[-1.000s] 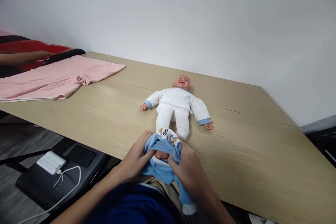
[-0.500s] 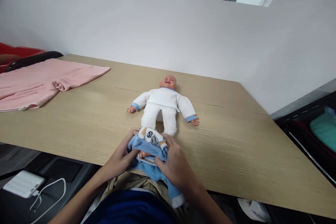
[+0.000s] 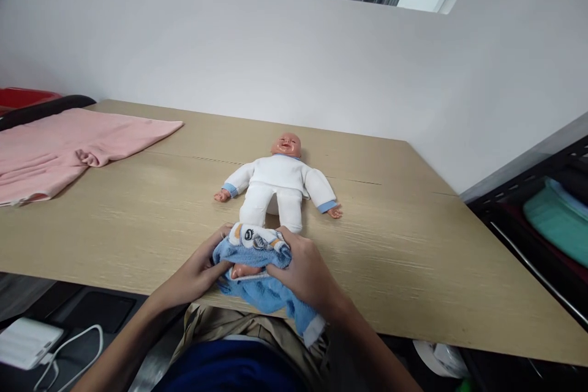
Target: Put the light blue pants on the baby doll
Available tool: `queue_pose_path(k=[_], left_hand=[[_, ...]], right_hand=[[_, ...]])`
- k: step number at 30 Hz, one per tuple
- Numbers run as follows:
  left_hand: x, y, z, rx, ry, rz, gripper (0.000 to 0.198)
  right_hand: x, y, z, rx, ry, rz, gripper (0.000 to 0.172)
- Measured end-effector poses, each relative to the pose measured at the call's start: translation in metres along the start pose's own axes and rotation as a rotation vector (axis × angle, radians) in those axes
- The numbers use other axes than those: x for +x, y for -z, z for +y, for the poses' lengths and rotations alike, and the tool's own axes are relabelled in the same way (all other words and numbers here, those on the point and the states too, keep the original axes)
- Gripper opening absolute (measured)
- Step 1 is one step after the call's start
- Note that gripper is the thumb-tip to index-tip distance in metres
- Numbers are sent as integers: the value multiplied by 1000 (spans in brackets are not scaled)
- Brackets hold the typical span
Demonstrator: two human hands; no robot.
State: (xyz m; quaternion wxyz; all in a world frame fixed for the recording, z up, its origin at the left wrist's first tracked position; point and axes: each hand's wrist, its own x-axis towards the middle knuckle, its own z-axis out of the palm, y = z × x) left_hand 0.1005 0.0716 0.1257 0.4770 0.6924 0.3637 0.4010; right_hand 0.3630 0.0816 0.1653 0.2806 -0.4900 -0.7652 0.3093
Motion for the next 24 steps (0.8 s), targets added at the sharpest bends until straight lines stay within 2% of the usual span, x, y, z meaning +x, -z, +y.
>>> queue_pose_path(k=[8, 11, 14, 18, 21, 24], left_hand=[[7, 2, 5, -19, 55, 20, 29], [4, 2, 3, -30, 88, 2, 34], [1, 2, 1, -23, 123, 4, 36], [4, 3, 2, 10, 127, 52, 26], [6, 3, 4, 60, 125, 46, 21], [7, 5, 3, 105, 131, 1, 25]], right_hand=[[5, -4, 8, 42, -4, 21, 27], [3, -9, 7, 91, -26, 38, 35], [3, -11, 2, 100, 23, 66, 52], [3, -8, -6, 70, 79, 50, 64], [3, -5, -9, 21, 40, 34, 53], [5, -2, -10, -47, 32, 32, 38]])
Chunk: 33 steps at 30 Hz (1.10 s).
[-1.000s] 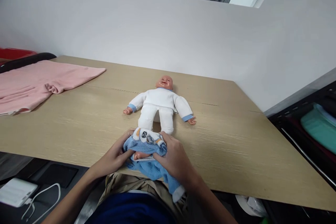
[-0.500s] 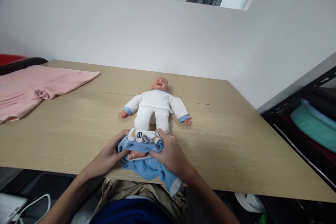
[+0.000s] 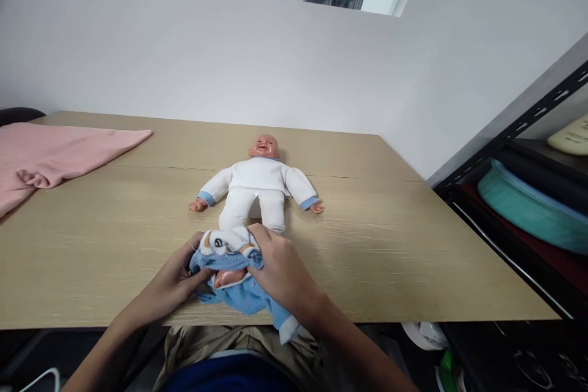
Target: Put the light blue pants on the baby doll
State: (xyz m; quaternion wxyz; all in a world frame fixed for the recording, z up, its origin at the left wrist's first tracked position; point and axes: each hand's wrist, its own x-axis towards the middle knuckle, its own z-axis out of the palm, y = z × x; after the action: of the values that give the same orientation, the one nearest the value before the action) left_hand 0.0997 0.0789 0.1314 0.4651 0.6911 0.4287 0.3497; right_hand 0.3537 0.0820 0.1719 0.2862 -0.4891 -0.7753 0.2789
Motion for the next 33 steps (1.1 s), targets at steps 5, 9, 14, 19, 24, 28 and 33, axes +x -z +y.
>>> queue_pose_path(k=[5, 9, 14, 19, 24, 28, 33], left_hand=[[2, 3, 0, -6, -5, -12, 29], [-3, 2, -5, -51, -14, 3, 37], [-7, -3, -19, -91, -47, 11, 48], [-3, -5, -23, -168, -48, 20, 50], [-3, -6, -15, -176, -70, 0, 51], [2, -5, -11, -135, -74, -9, 42], [17, 10, -9, -44, -41, -43, 22]], right_hand=[[2, 1, -1, -38, 3, -33, 40], [-1, -4, 2, 2, -15, 0, 52], [-6, -5, 2, 74, 3, -58, 63], [-5, 1, -3, 45, 24, -103, 78], [-4, -1, -2, 40, 24, -89, 70], [-2, -4, 6, -67, 56, -75, 44], [6, 0, 19, -217, 162, -125, 18]])
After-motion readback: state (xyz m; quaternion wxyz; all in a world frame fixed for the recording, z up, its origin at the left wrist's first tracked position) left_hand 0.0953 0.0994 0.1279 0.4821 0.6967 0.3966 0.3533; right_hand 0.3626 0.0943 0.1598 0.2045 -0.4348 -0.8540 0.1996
